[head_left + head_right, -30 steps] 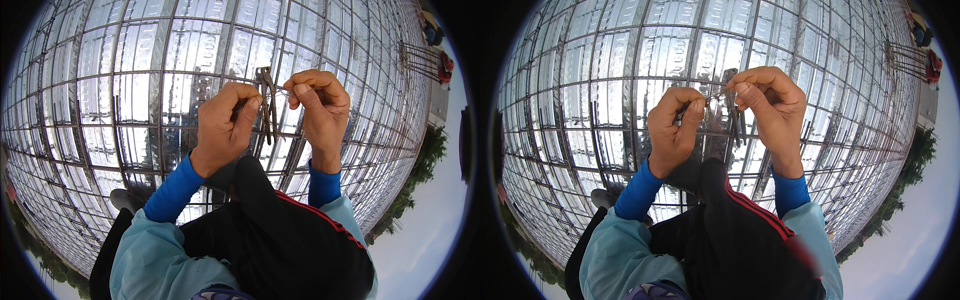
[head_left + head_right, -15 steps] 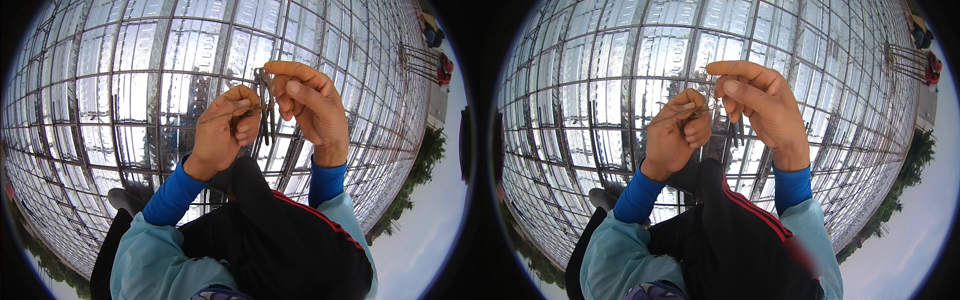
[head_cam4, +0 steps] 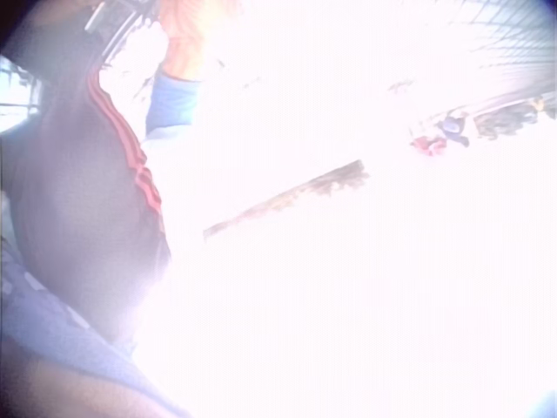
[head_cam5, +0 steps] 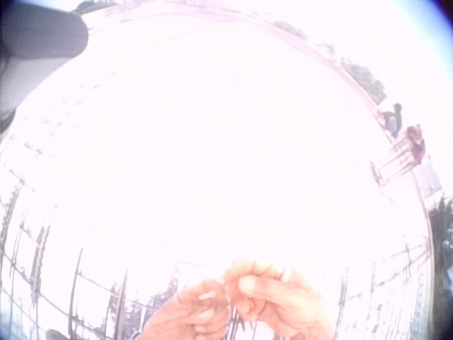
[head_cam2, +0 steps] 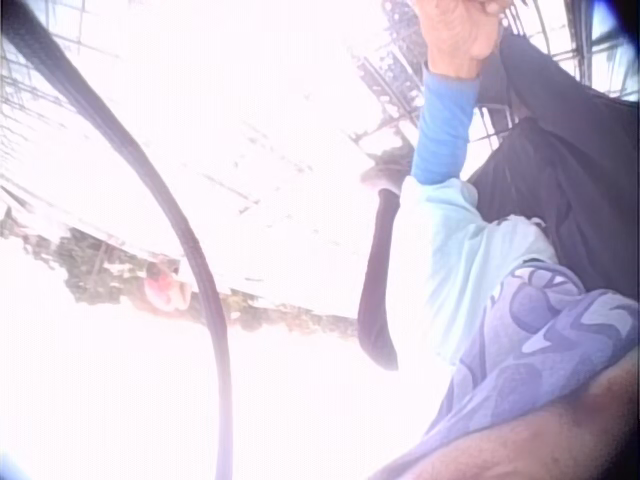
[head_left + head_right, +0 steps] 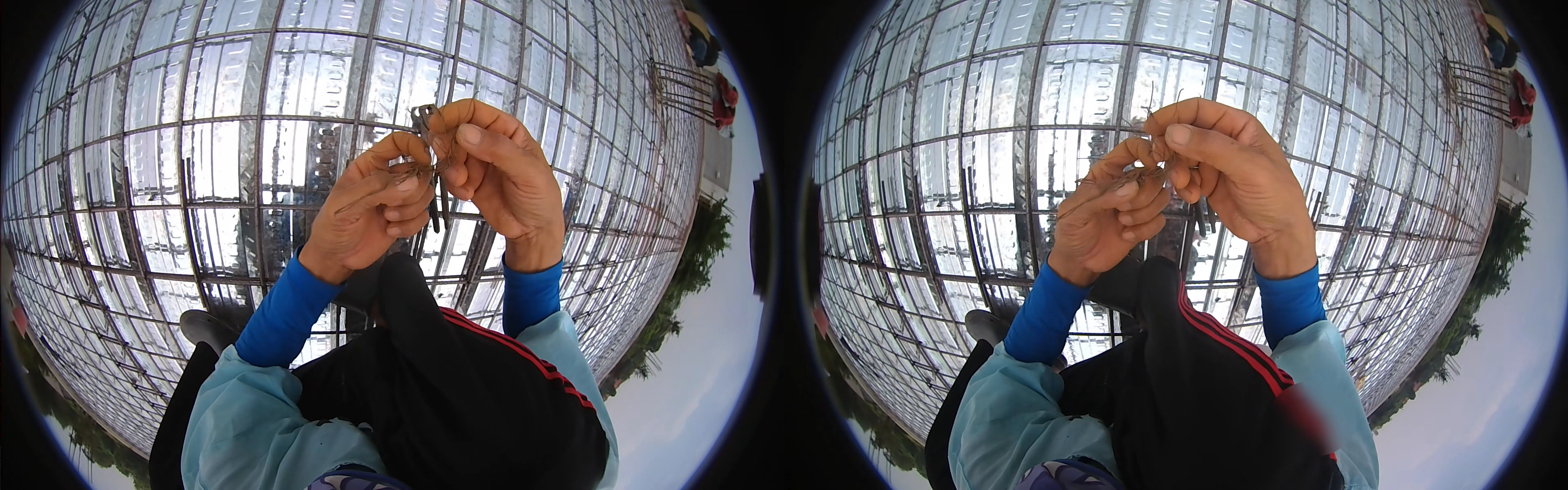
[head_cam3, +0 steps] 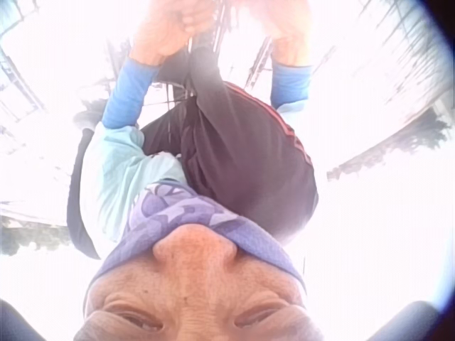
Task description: The person uses pliers to bend and secure metal wires on a large metal grid structure. They repeatedly position the wires, twist them with the pliers, and adjust the grid framework while seated on the structure.
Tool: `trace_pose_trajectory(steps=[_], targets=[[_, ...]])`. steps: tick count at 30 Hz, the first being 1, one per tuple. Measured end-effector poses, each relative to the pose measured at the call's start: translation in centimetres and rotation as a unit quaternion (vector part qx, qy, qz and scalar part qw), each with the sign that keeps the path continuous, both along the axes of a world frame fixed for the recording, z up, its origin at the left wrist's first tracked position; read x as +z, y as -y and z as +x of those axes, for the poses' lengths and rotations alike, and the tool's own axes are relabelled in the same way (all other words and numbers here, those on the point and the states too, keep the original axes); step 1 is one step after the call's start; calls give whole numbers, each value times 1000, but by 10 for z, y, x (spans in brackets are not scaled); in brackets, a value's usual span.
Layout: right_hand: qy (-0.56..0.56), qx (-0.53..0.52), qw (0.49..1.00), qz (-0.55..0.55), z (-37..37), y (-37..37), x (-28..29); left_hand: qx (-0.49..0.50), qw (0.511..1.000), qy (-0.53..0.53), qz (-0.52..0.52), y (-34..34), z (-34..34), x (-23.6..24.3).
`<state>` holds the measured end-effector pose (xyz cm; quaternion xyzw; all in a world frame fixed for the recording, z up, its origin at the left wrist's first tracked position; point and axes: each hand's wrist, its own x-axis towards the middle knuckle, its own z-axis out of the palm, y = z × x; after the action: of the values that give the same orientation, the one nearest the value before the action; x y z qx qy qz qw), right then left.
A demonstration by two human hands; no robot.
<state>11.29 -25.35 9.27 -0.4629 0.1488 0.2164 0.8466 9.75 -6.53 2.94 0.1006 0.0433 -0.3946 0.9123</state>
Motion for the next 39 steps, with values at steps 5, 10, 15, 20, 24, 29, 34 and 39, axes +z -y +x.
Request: trace_pose_trajectory(steps=[5, 10, 15, 20, 24, 29, 34, 39], targets=[[5, -27, 1000, -14, -7, -6, -2, 5, 997, 52, 61, 6, -3, -3], [6, -99, 995, -26, -18, -14, -9, 70, 996, 32, 52, 10, -6, -7], [105, -177, 975, -88, -26, -30, -12, 138, 987, -8, 87, 18, -5, 0], [225, -195, 931, -210, -37, -36, -19, 174, 976, -28, 128, 23, -2, 8], [289, -237, 898, -234, -43, -50, -25, 166, 974, -15, 156, 29, -1, 17], [278, -259, 898, -220, -50, -52, -28, 192, 966, -39, 171, 38, -4, 19], [181, -272, 941, -89, -48, -49, -28, 238, 948, -45, 205, 44, -5, 21], [22, -305, 952, 22, -46, -55, -25, 301, 907, 21, 294, 46, -3, 18]])
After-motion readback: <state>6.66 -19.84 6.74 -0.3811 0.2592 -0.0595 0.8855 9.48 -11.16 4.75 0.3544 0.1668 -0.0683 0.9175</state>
